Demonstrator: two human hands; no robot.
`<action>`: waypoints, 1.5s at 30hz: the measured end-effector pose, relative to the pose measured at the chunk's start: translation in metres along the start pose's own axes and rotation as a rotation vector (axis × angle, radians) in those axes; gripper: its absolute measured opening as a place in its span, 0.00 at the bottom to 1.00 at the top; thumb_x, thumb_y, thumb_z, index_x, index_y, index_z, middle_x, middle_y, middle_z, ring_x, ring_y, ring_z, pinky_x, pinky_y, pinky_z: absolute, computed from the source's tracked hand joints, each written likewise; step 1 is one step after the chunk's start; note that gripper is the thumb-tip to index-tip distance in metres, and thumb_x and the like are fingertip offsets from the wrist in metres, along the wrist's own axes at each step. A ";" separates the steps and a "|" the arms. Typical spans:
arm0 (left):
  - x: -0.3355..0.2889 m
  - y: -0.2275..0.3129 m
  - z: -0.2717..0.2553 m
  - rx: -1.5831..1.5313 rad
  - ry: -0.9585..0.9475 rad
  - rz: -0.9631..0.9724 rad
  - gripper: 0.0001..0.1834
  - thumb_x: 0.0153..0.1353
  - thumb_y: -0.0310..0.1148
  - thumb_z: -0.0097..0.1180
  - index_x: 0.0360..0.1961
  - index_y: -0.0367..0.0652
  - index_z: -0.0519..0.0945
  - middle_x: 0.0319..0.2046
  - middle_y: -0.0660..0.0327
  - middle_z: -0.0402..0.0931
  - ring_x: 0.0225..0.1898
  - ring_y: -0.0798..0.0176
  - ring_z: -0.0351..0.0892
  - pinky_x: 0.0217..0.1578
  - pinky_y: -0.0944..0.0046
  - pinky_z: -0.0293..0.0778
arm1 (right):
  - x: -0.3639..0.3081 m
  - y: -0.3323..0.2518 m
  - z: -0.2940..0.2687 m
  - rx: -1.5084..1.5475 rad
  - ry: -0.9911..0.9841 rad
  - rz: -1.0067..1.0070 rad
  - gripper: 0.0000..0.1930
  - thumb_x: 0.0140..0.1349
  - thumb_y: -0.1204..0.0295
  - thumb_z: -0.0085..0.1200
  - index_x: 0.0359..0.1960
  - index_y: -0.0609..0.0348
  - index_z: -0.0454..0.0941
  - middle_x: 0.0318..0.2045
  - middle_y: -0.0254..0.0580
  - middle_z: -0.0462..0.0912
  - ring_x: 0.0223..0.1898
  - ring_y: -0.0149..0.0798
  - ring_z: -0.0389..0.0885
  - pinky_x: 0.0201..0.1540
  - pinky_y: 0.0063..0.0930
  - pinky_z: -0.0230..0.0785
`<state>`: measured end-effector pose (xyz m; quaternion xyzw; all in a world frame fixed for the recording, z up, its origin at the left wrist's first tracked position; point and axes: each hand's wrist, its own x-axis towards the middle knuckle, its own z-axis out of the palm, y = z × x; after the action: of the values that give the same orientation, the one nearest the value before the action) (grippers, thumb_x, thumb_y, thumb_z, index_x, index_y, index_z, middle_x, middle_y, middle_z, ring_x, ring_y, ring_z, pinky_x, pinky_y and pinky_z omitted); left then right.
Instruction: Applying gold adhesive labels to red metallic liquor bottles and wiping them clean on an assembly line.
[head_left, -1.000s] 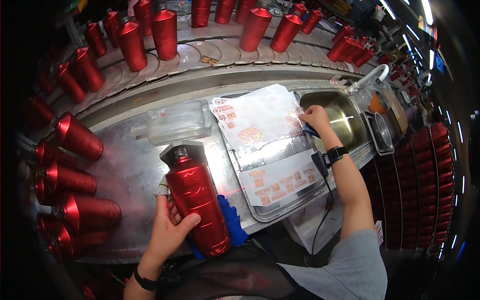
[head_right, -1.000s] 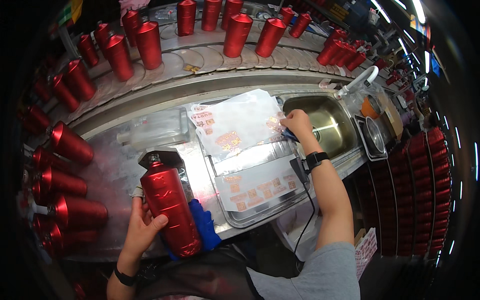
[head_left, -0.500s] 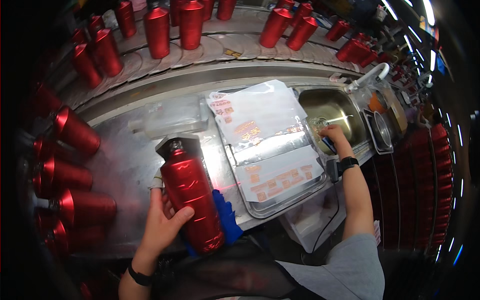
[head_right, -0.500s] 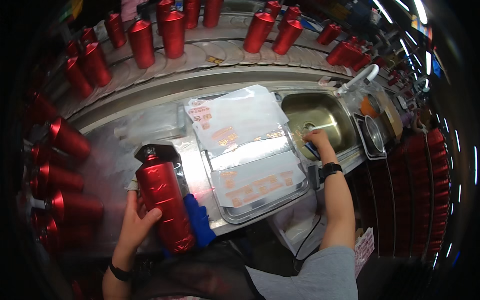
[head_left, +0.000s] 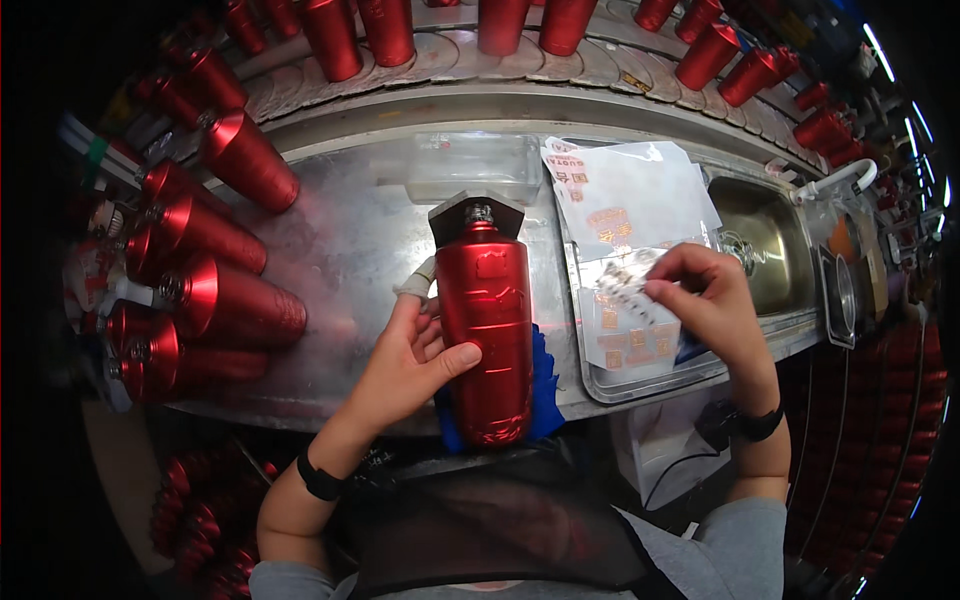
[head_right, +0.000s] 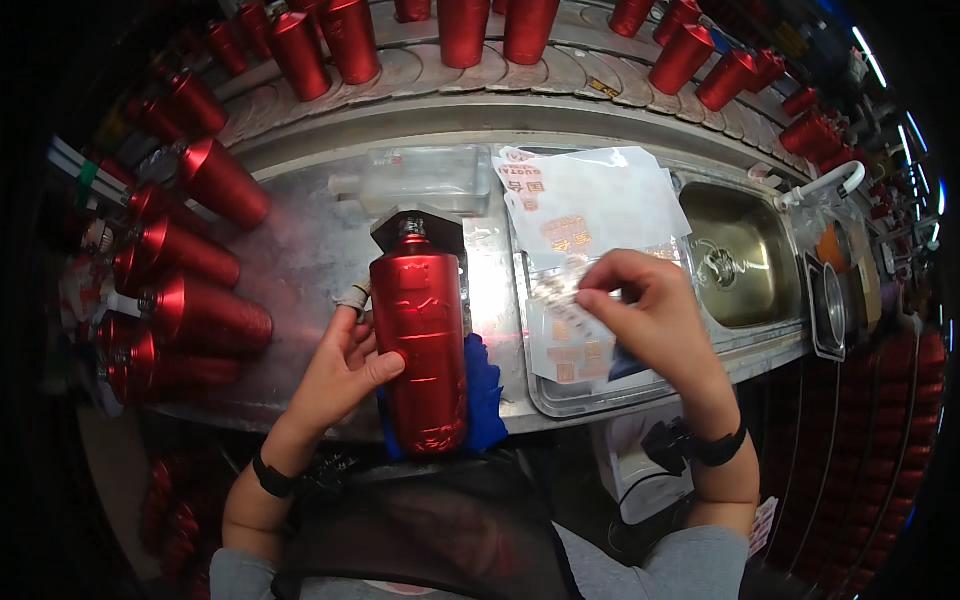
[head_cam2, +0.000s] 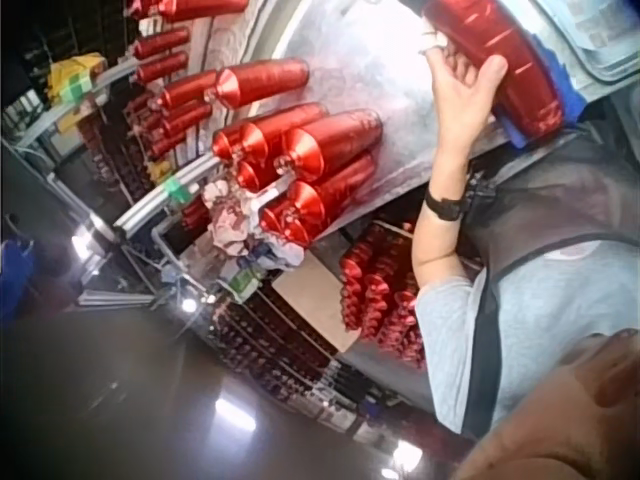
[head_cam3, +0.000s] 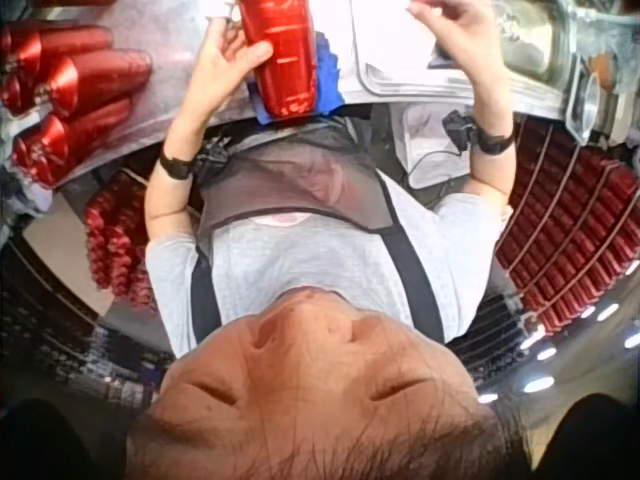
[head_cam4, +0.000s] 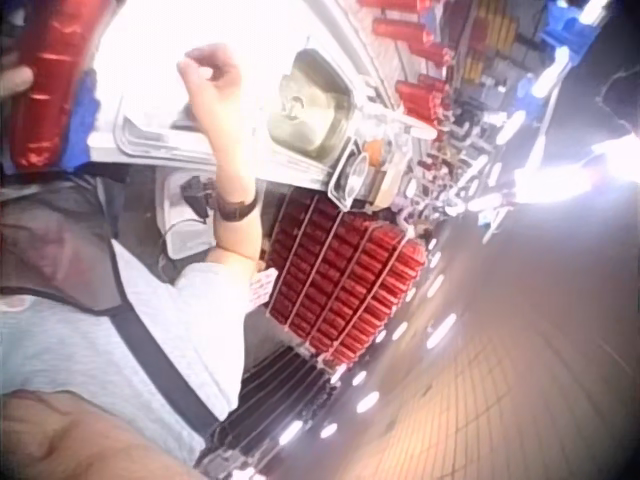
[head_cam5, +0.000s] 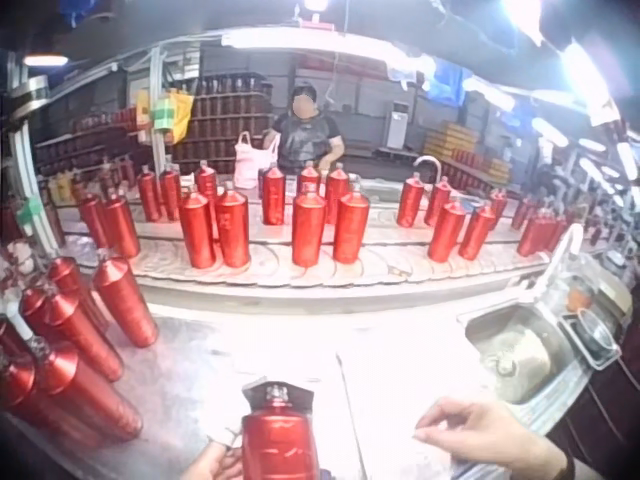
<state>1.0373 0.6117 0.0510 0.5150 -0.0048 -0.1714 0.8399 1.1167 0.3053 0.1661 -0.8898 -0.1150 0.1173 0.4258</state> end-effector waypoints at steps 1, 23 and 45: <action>-0.002 0.000 -0.002 -0.009 0.007 0.007 0.52 0.62 0.30 0.66 0.76 0.44 0.41 0.65 0.48 0.60 0.67 0.57 0.65 0.67 0.56 0.62 | 0.004 -0.019 0.015 0.037 -0.099 -0.017 0.03 0.57 0.77 0.63 0.32 0.64 0.82 0.27 0.30 0.81 0.30 0.21 0.75 0.32 0.18 0.67; 0.011 -0.007 -0.001 -0.015 0.154 0.144 0.50 0.62 0.33 0.65 0.75 0.37 0.44 0.69 0.45 0.57 0.69 0.55 0.63 0.67 0.56 0.61 | 0.041 -0.022 0.115 0.329 -0.073 -0.047 0.10 0.62 0.74 0.59 0.42 0.65 0.73 0.25 0.35 0.77 0.28 0.23 0.74 0.30 0.21 0.67; 0.015 0.000 -0.010 -0.138 0.100 0.038 0.49 0.63 0.31 0.65 0.75 0.40 0.45 0.69 0.48 0.57 0.68 0.57 0.64 0.67 0.58 0.63 | 0.060 -0.020 0.135 0.201 0.048 0.056 0.25 0.56 0.58 0.70 0.43 0.61 0.70 0.30 0.33 0.69 0.29 0.26 0.64 0.29 0.24 0.62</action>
<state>1.0534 0.6153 0.0436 0.4638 0.0392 -0.1294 0.8756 1.1305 0.4344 0.0927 -0.8479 -0.0676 0.1187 0.5122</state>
